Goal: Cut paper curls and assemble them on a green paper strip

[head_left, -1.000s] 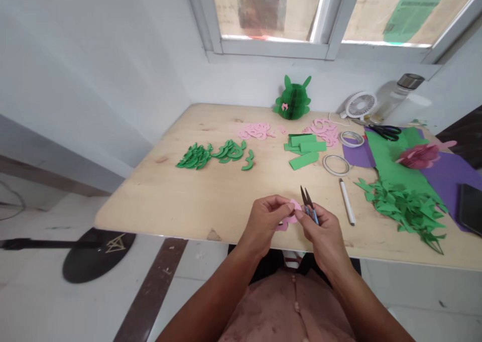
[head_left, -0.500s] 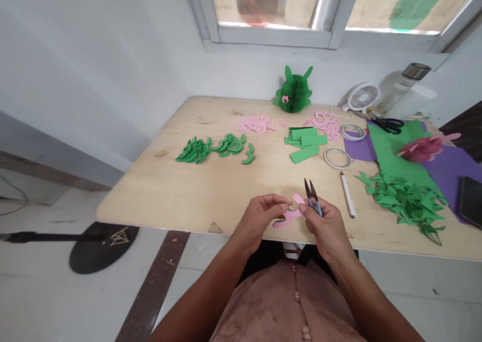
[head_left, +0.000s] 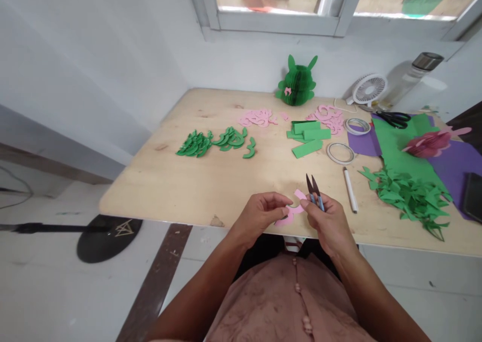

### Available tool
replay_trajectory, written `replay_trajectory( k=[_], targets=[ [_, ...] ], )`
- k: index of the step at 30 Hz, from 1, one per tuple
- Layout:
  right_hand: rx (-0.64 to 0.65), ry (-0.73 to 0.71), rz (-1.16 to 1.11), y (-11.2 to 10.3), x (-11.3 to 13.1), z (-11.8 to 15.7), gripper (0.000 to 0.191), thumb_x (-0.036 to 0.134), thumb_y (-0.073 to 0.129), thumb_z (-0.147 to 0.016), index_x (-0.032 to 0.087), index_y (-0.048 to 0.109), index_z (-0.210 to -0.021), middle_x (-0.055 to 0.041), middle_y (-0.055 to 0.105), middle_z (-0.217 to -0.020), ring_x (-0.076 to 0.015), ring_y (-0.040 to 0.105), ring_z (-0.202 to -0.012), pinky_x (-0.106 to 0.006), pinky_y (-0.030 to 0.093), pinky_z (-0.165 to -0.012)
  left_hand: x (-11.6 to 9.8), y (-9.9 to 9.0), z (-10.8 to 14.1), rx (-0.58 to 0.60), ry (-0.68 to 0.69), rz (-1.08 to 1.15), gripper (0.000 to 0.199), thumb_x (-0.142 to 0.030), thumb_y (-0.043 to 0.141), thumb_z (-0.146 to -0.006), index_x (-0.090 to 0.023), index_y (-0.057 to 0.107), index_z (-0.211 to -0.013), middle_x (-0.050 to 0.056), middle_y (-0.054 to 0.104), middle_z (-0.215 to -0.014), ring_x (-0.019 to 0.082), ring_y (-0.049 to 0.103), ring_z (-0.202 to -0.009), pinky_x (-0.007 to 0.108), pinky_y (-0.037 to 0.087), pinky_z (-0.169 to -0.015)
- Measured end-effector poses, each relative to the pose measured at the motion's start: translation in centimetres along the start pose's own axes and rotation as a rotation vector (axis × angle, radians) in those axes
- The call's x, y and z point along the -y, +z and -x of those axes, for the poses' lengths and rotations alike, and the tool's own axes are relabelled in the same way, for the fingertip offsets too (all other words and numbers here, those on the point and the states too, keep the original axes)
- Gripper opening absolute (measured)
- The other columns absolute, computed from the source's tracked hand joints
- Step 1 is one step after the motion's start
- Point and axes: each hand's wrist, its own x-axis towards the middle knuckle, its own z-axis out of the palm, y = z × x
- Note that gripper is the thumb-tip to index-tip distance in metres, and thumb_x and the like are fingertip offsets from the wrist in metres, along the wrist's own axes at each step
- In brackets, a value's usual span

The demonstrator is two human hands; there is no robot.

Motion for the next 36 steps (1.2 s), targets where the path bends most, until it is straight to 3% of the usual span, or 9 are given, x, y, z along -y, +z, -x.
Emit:
replay_trajectory(
  k=[11, 36],
  targets=[
    [0.009, -0.001, 0.014, 0.01, 0.07, 0.12, 0.022, 0.026, 0.078, -0.06, 0.016, 0.06, -0.069, 0.0088, 0.036, -0.051, -0.0026, 0.022, -0.041, -0.02, 0.011, -0.039, -0.09, 0.01, -0.03, -0.025, 0.003, -0.001, 0.015, -0.022, 0.075, -0.063, -0.014, 0.071, -0.075, -0.001, 0.064, -0.064, 0.008, 0.053, -0.06, 0.02, 0.039, -0.06],
    [0.008, -0.04, 0.084, 0.07, 0.13, -0.17, 0.027, 0.036, 0.077, -0.06, 0.016, 0.06, -0.067, 0.0077, 0.038, -0.05, -0.0047, 0.021, -0.043, -0.022, 0.012, -0.04, -0.76, -0.28, -0.25, 0.0, 0.006, -0.088, 0.011, -0.024, 0.073, -0.065, -0.014, 0.07, -0.068, 0.001, 0.064, -0.062, 0.01, 0.055, -0.06, 0.022, 0.041, -0.062]
  ],
)
